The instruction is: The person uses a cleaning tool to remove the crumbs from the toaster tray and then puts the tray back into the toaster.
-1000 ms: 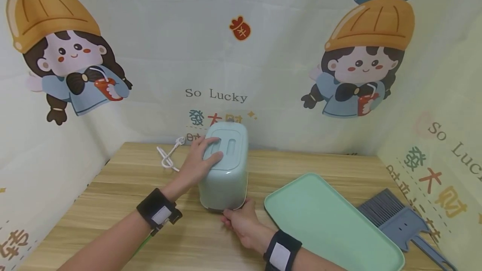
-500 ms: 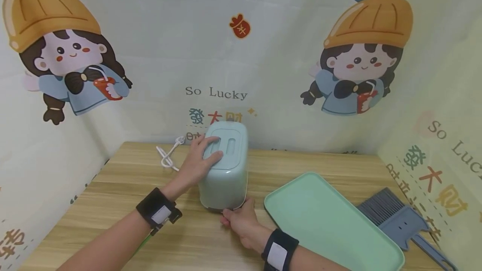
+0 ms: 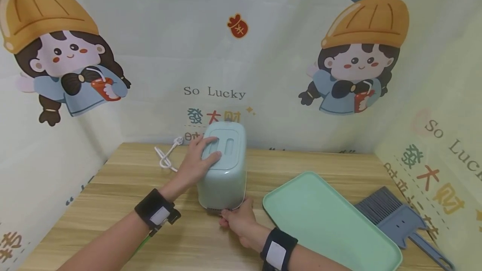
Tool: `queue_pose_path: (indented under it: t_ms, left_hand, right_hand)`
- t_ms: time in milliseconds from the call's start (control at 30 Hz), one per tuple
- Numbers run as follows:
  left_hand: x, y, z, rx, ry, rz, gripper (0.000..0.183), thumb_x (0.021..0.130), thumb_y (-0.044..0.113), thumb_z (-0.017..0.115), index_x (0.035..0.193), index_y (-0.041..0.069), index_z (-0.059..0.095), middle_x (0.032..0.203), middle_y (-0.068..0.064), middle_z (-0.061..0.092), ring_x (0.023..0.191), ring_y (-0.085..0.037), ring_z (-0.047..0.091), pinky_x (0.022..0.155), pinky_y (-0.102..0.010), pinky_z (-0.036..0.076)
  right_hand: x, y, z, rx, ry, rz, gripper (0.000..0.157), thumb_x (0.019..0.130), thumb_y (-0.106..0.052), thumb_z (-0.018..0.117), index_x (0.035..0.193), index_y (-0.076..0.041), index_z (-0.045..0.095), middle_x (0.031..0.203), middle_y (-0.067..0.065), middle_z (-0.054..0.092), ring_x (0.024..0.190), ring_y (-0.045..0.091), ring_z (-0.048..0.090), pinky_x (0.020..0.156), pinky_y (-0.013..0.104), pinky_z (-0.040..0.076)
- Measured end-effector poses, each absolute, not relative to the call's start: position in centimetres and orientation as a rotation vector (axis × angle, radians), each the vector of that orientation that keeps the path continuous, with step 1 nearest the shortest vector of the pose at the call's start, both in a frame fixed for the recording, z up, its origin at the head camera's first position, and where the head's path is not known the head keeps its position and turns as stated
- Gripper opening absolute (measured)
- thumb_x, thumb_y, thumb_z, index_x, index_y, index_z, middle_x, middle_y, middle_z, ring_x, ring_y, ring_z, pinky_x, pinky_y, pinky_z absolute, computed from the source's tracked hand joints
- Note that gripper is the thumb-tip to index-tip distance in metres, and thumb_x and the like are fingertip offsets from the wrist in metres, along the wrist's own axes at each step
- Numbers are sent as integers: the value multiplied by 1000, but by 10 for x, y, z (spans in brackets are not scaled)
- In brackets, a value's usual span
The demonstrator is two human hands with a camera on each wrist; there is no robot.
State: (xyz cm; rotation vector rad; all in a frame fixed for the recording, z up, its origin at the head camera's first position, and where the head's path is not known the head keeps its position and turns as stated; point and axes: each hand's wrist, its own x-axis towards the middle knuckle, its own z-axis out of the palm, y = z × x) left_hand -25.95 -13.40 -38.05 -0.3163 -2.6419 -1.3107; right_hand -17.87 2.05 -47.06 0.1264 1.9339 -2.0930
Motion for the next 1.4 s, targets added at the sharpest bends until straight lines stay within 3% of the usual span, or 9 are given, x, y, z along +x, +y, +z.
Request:
queue_pose_path:
  t_ms: [300, 633, 800, 1133, 1400]
  left_hand:
    - [-259, -135, -381, -305, -2650, -1308, 55, 92, 44, 56, 139, 21, 44, 153, -14, 12, 135, -37, 20, 104, -61, 27]
    - [-259, -135, -379, -320, -2657, -1308, 54, 92, 44, 56, 139, 20, 44, 152, -15, 13, 135, -34, 20, 105, -59, 27]
    - [-260, -134, -379, -322, -2661, -1317, 53, 93, 44, 55, 139, 20, 43, 152, -14, 13, 134, -33, 21, 105, -58, 27]
    - [-259, -135, -378, -322, -2662, -1324, 54, 93, 45, 55, 139, 20, 43, 153, -14, 10, 135, -35, 19, 105, -59, 26]
    - [-257, -135, -378, -326, -2661, -1330, 54, 93, 44, 55, 139, 20, 43, 154, -14, 10, 135, -36, 19, 105, -60, 26]
  right_hand:
    - [-171, 23, -470, 160, 1805, -2115, 61, 84, 13, 57, 125, 2, 13, 94, 20, 56, 63, 15, 62, 62, 25, 56]
    - [-168, 34, -461, 188, 1687, -1982, 28, 95, 3, 49, 116, 10, 33, 107, 23, 51, 80, 21, 64, 75, 28, 55]
    - [-167, 37, -458, 147, 1675, -1955, 21, 95, 4, 47, 113, 11, 38, 106, 24, 51, 82, 24, 64, 78, 31, 55]
    - [-166, 38, -458, 134, 1660, -1971, 26, 90, 9, 53, 113, 17, 43, 107, 26, 51, 92, 28, 61, 84, 35, 53]
    - [-162, 41, -459, 115, 1631, -1975, 37, 88, 12, 53, 121, 17, 40, 109, 27, 52, 92, 27, 62, 84, 35, 53]
